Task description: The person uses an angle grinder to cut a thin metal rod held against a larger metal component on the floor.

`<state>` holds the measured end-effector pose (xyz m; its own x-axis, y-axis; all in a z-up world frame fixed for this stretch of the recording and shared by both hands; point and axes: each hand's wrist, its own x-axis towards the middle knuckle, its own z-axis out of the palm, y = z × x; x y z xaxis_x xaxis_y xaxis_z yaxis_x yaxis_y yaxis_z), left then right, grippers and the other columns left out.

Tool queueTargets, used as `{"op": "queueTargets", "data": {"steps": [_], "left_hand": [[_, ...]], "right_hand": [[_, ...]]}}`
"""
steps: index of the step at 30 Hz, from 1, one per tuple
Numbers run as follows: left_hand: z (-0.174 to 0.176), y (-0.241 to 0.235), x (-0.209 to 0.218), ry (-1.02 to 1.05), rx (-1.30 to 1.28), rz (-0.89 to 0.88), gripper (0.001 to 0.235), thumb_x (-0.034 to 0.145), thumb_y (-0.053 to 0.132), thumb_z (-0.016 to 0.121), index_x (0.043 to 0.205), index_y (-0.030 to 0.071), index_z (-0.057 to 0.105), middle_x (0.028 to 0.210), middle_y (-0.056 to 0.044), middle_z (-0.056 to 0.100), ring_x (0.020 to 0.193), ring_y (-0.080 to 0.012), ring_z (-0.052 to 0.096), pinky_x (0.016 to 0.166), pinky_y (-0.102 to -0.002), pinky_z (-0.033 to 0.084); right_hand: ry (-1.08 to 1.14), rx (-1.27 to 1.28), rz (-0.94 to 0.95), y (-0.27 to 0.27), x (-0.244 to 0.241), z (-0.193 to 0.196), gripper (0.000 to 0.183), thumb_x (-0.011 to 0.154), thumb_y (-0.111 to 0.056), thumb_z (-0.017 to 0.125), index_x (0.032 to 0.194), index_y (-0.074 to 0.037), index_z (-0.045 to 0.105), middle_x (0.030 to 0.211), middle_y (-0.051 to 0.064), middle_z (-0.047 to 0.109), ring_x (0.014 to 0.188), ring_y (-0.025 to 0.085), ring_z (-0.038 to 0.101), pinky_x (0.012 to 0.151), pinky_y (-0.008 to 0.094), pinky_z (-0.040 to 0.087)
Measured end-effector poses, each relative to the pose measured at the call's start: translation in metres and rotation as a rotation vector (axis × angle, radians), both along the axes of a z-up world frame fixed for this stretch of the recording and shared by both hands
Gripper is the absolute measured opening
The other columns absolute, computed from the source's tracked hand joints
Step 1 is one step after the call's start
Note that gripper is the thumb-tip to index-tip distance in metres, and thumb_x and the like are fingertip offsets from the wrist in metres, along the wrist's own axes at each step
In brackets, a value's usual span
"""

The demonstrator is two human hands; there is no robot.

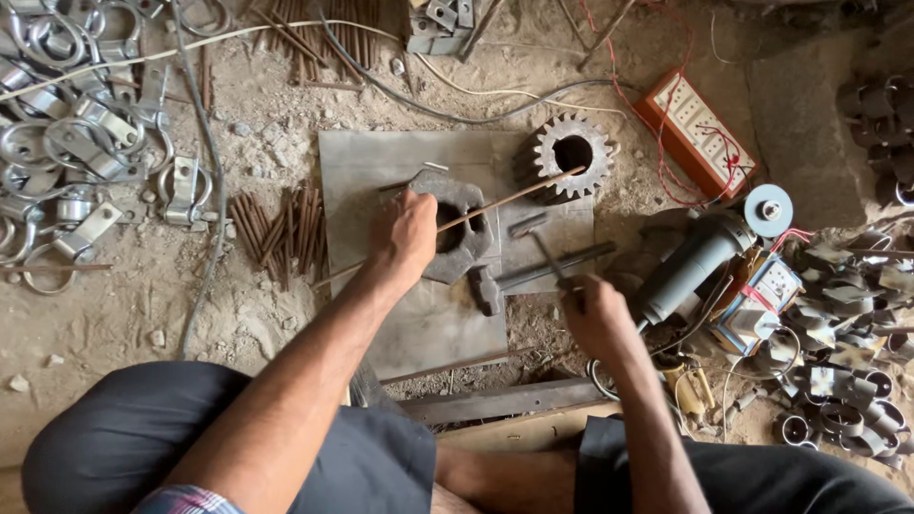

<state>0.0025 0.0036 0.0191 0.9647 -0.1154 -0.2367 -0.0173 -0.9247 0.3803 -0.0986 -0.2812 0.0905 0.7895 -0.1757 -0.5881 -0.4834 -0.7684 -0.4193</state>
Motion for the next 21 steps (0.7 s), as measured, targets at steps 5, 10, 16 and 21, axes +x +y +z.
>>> {"op": "queueTargets", "data": {"steps": [5, 10, 16, 21], "left_hand": [[0.003, 0.001, -0.001, -0.035, -0.004, -0.028, 0.008, 0.087, -0.001, 0.065, 0.091, 0.001, 0.072, 0.097, -0.024, 0.071, 0.092, -0.0392, 0.072, 0.074, -0.049, 0.058], [-0.041, -0.004, 0.005, -0.045, -0.004, -0.01, 0.012, 0.096, 0.009, 0.058, 0.092, 0.003, 0.068, 0.106, -0.024, 0.069, 0.095, -0.0403, 0.069, 0.076, -0.051, 0.056], [-0.086, -0.019, 0.012, -0.194, -0.243, 0.059, 0.005, 0.091, 0.002, 0.061, 0.094, -0.002, 0.063, 0.106, -0.03, 0.063, 0.081, -0.0386, 0.069, 0.064, -0.046, 0.059], [-0.012, -0.004, 0.002, -0.133, -0.143, -0.045, 0.007, 0.085, 0.008, 0.072, 0.087, 0.004, 0.066, 0.09, -0.02, 0.068, 0.078, -0.0343, 0.069, 0.065, -0.047, 0.057]], "right_hand": [[-0.42, 0.106, -0.011, -0.018, 0.006, 0.042, 0.034, 0.096, -0.008, 0.062, 0.129, -0.001, 0.063, 0.103, 0.017, 0.075, 0.085, 0.024, 0.073, 0.069, 0.035, 0.056], [-0.51, 0.151, -0.25, -0.019, 0.013, 0.061, 0.037, 0.099, -0.008, 0.06, 0.135, -0.005, 0.06, 0.104, 0.019, 0.076, 0.092, 0.022, 0.074, 0.073, 0.031, 0.056], [-0.695, 0.048, -0.294, -0.048, 0.018, 0.062, 0.039, 0.104, -0.004, 0.06, 0.143, -0.008, 0.062, 0.112, 0.016, 0.074, 0.094, 0.017, 0.073, 0.076, 0.03, 0.059], [-0.692, 0.06, -0.424, -0.063, 0.016, 0.058, 0.042, 0.105, -0.005, 0.063, 0.146, -0.01, 0.063, 0.096, 0.02, 0.074, 0.066, 0.013, 0.06, 0.053, 0.028, 0.044]]}}
